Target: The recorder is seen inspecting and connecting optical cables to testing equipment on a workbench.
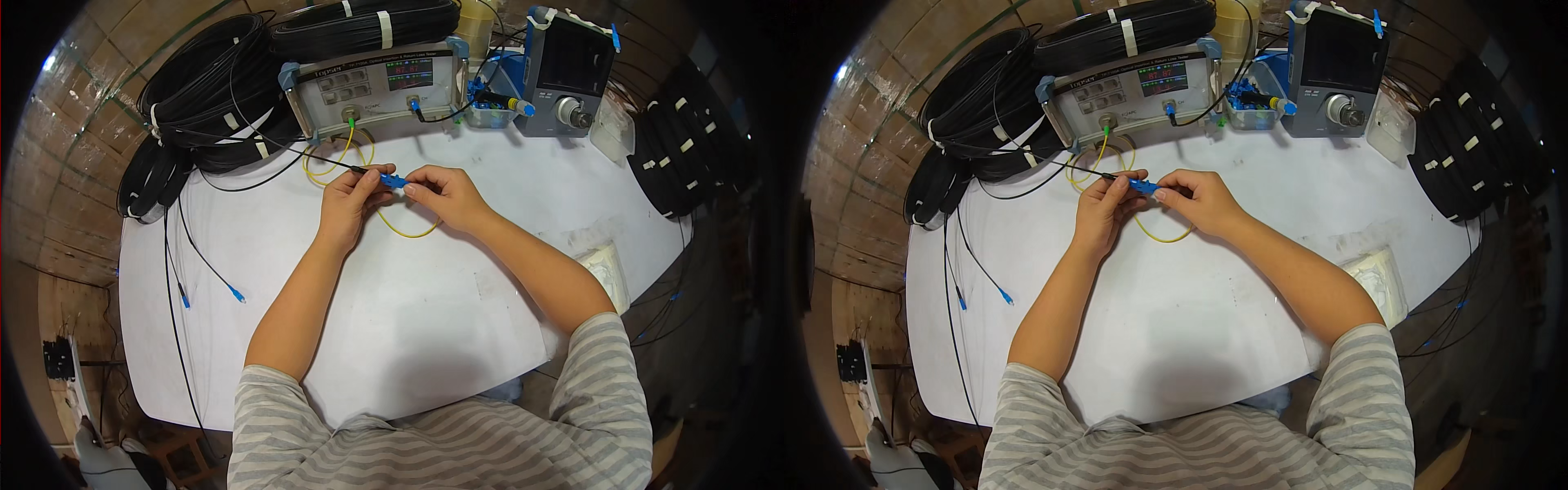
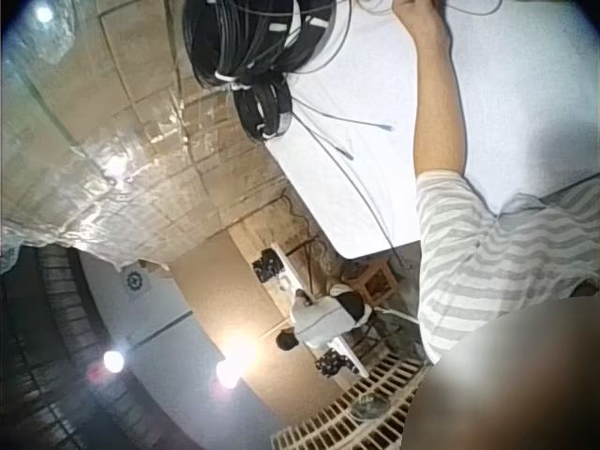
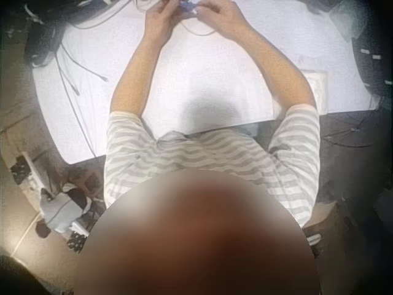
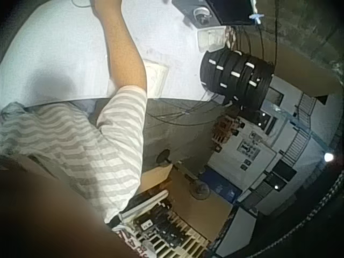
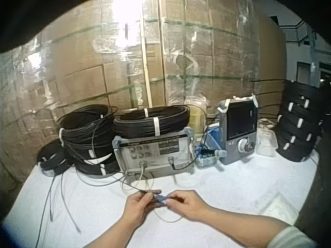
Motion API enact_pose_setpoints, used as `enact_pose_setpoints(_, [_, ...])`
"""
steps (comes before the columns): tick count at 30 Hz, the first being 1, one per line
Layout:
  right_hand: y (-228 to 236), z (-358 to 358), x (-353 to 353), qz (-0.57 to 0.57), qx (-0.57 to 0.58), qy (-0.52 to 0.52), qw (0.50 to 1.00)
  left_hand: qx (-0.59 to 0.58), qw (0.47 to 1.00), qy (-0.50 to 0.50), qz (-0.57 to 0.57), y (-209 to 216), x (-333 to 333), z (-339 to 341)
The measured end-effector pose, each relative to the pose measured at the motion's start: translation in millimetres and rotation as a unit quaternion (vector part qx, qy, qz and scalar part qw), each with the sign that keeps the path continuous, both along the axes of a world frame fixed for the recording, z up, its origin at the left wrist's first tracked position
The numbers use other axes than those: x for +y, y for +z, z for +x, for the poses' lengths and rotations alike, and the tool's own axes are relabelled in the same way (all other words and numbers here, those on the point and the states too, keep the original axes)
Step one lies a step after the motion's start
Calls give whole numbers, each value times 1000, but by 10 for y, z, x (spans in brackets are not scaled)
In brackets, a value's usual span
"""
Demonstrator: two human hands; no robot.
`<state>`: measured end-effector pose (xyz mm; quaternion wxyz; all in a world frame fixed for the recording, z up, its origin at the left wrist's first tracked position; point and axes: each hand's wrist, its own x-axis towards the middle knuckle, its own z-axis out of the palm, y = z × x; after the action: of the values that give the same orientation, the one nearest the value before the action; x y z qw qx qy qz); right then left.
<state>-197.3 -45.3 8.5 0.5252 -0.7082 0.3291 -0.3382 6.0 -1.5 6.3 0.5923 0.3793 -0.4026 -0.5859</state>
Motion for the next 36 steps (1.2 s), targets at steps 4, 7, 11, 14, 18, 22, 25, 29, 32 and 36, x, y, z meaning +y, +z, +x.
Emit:
enact_pose_setpoints(4, [-29,1,7,-19,-18,-9,1000,-6,1000,-3,9,2,6,-19])
enact_pose_setpoints(7, [-42,26,22,-37,-12,-14,999,-8,1000,-6,5,-3,2,-26])
enact_pose_setpoints(11, [-45,22,47,-26,-33,-14,999,-38,999,-10,-10,-6,-8,-67])
enact_pose_setpoints(14, [-53,32,63,-19,-43,-21,999,-37,999,-25,-16,-4,-7,-66])
enact_pose_setpoints(18, [-64,44,80,-31,-24,-19,999,-54,998,-32,-12,35,23,-40])
enact_pose_setpoints(22, [-67,38,76,-40,-21,-8,999,-75,997,-28,-23,19,37,-54])
enact_pose_setpoints(25, [-71,40,55,-31,-28,-6,999,-37,999,-24,-16,10,25,-79])
enact_pose_setpoints(29, [-33,68,64,-45,-17,-10,999,-51,998,-31,-23,-1,16,-26])
enact_pose_setpoints(32, [7,56,74,-51,-6,-14,999,-23,999,-17,-21,-4,22,-45])
enact_pose_setpoints(36, [-50,52,43,-67,-6,-26,997,-6,1000,-6,9,-18,13,-49])
